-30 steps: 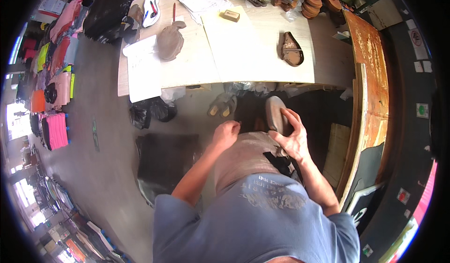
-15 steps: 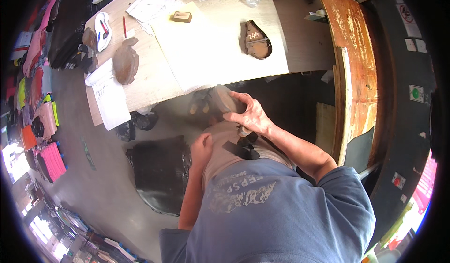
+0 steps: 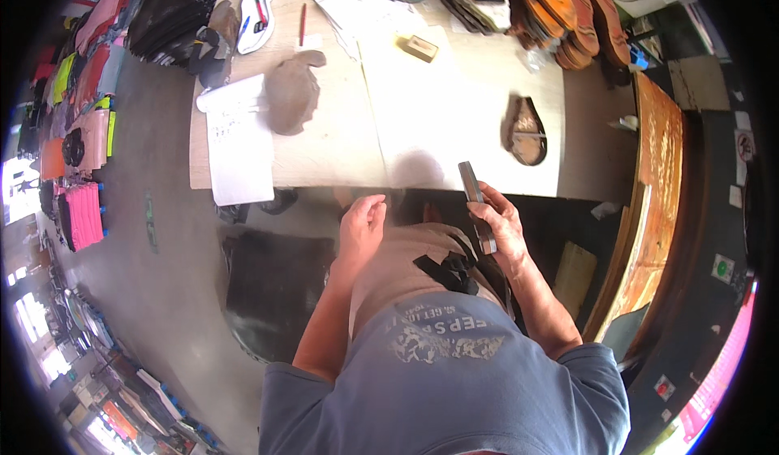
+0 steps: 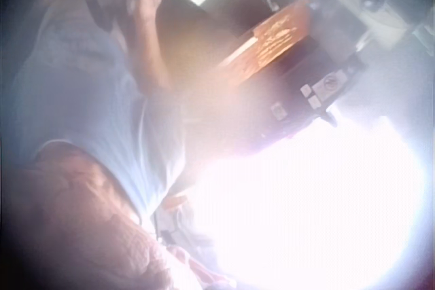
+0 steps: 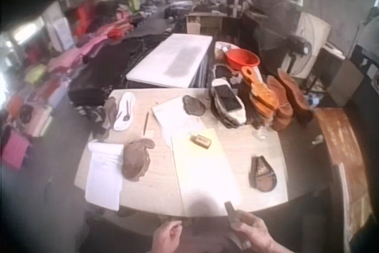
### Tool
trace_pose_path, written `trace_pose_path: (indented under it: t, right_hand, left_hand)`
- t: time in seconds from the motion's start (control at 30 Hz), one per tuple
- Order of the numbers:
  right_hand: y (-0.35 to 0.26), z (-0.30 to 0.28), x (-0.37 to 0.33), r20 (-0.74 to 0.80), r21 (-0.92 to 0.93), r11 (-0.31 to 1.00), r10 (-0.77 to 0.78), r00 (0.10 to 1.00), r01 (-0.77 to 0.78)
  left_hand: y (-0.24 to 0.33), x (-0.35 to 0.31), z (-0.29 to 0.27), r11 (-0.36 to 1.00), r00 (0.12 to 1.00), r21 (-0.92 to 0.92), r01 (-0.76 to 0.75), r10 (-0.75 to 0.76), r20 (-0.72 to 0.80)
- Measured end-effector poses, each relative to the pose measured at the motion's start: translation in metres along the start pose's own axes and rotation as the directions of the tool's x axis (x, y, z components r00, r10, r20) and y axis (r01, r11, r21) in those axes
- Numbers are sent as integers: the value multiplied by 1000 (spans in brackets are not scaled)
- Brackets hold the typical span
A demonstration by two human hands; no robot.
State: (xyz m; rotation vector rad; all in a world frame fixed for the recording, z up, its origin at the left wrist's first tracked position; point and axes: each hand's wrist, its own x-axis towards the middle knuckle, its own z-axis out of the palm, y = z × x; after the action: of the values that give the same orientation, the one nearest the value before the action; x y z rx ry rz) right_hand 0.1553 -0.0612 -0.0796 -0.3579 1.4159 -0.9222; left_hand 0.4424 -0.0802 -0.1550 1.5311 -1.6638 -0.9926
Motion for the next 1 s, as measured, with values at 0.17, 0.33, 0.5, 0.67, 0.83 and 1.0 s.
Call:
trace_pose_path:
  t: [0.17, 0.33, 0.5, 0.67, 0.83, 1.0]
  right_hand:
    - [-30, 71, 22, -26, -232, 958, -179, 984, 168]
    - [-79, 151, 65, -46, -511, 836, -259, 965, 199]
    - [-123, 218, 125, -36, -683, 674, -418, 908, 283]
    - [-158, 251, 205, 42, -732, 571, -505, 862, 370]
    - [-169, 273, 264, -53, -683, 640, -524, 850, 352]
    - [-188, 276, 314, 249, -768, 310, -662, 707, 561]
  left_hand:
    - [-23, 55, -62, 998, 998, -55, 22, -19, 66]
    - [-48, 76, -108, 975, 977, -134, 178, -159, 141]
    - [-76, 80, -151, 970, 963, -124, 210, -184, 195]
    - [-96, 86, -169, 979, 984, -130, 157, -143, 109]
    - [-97, 100, -184, 975, 986, -157, 157, -147, 73]
    - [-84, 118, -203, 897, 926, -240, 372, -340, 164]
